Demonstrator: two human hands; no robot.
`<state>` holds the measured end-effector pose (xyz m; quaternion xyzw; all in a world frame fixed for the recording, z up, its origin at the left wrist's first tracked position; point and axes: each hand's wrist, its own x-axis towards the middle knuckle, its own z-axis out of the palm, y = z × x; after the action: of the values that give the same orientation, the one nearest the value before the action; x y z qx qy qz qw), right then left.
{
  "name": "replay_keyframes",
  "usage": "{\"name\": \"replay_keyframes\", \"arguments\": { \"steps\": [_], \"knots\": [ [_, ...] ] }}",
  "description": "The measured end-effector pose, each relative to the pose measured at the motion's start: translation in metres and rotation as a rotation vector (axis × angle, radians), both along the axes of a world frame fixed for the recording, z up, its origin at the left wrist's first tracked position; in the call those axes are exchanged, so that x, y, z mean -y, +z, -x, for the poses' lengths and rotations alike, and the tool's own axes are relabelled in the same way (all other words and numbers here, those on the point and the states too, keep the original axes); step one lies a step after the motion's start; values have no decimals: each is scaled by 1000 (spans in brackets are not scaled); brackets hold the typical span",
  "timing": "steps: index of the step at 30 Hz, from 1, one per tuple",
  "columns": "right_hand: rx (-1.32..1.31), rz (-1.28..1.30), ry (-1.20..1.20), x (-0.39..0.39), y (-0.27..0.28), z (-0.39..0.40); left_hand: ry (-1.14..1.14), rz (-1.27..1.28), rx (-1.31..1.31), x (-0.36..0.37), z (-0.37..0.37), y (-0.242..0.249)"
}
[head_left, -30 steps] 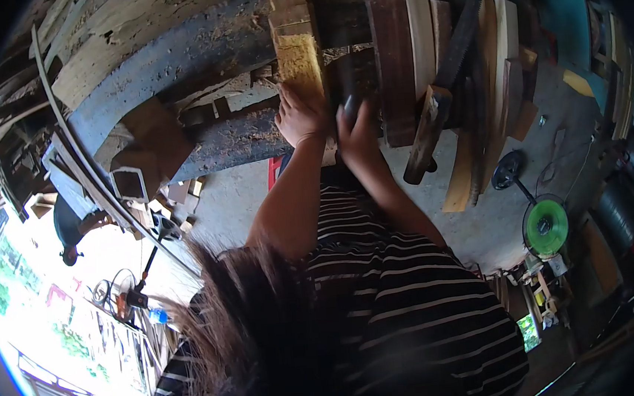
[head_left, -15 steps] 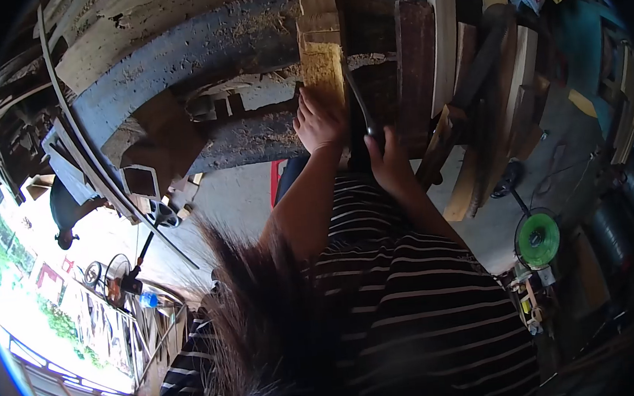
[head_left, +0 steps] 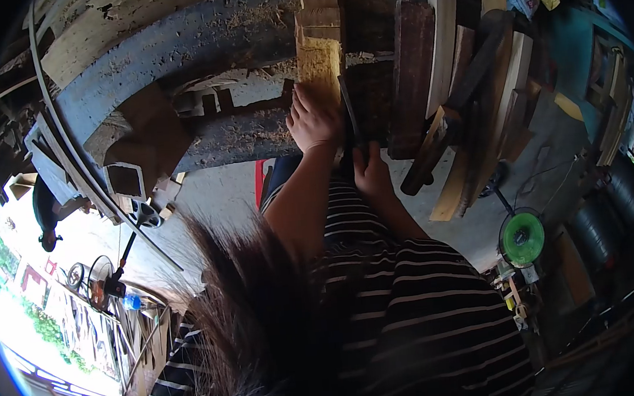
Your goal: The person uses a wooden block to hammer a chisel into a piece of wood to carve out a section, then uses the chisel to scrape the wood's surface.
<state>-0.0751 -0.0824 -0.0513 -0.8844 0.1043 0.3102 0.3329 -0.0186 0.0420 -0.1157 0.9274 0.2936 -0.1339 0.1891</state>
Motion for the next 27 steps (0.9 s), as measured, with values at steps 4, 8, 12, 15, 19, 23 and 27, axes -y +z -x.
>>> {"name": "replay_keyframes", "arguments": {
  "steps": [4, 8, 12, 15, 19, 23, 27],
  "knots": [
    [57, 28, -5, -7, -4, -14, 30, 26, 4, -1, -2, 1],
    [-5, 1, -25, -27, -5, -60, 24, 10, 13, -1, -1, 1],
    [117, -50, -44, -29, -7, -66, 34, -18, 73, -1, 3, -8],
    [109, -109, -63, -18, 3, -57, 40, 21, 45, -1, -1, -2],
    [-93, -52, -51, -5, 18, -35, 46, 42, -29, -1, -1, 2],
    [-56, -72, -35, 2, 7, -17, 42, 33, -22, 0, -2, 2],
    [-91, -37, -64, -8, 8, -26, 35, 25, -28, -1, -1, 3]
  ]
}}
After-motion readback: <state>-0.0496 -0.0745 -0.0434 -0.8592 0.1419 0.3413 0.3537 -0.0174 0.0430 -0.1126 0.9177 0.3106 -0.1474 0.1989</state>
